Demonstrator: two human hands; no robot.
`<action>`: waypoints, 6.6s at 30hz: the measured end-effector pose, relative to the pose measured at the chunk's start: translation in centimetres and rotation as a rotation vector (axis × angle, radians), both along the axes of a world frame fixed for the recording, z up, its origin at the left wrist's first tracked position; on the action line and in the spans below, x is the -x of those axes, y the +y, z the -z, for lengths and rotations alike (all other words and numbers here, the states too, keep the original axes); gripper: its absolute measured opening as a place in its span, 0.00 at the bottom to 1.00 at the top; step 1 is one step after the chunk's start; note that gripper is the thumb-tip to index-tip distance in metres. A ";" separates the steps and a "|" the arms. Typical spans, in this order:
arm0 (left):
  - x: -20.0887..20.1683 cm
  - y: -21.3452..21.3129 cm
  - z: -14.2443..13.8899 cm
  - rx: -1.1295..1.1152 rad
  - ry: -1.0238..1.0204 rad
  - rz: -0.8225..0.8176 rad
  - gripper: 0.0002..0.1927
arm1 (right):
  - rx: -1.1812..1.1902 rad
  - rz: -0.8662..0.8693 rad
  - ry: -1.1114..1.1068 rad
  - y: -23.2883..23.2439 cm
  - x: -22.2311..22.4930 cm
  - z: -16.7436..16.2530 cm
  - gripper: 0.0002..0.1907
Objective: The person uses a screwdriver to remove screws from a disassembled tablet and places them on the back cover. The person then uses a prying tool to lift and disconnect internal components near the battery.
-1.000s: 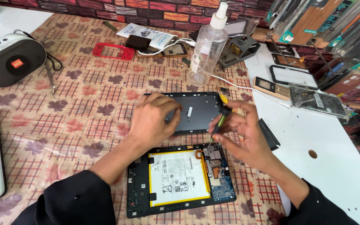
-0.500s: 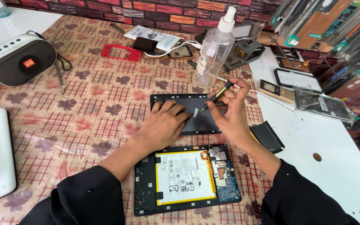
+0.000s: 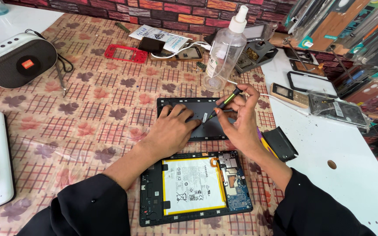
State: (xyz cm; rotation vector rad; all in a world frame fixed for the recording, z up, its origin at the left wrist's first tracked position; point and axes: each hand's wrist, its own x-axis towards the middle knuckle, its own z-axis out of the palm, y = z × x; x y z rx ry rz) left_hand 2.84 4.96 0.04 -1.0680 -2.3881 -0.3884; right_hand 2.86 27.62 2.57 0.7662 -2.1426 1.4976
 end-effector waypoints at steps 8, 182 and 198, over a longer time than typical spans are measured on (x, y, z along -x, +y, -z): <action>-0.1 0.1 -0.6 -0.051 0.057 0.073 0.14 | 0.020 0.014 -0.010 0.3 -1.2 -1.4 0.38; -6.2 2.8 -0.8 0.020 -0.045 0.520 0.23 | -0.106 -0.452 -0.136 8.5 -8.5 1.8 0.28; -2.4 0.2 -3.2 -0.427 -0.067 0.101 0.10 | -0.199 -0.014 0.254 7.6 -8.8 3.7 0.42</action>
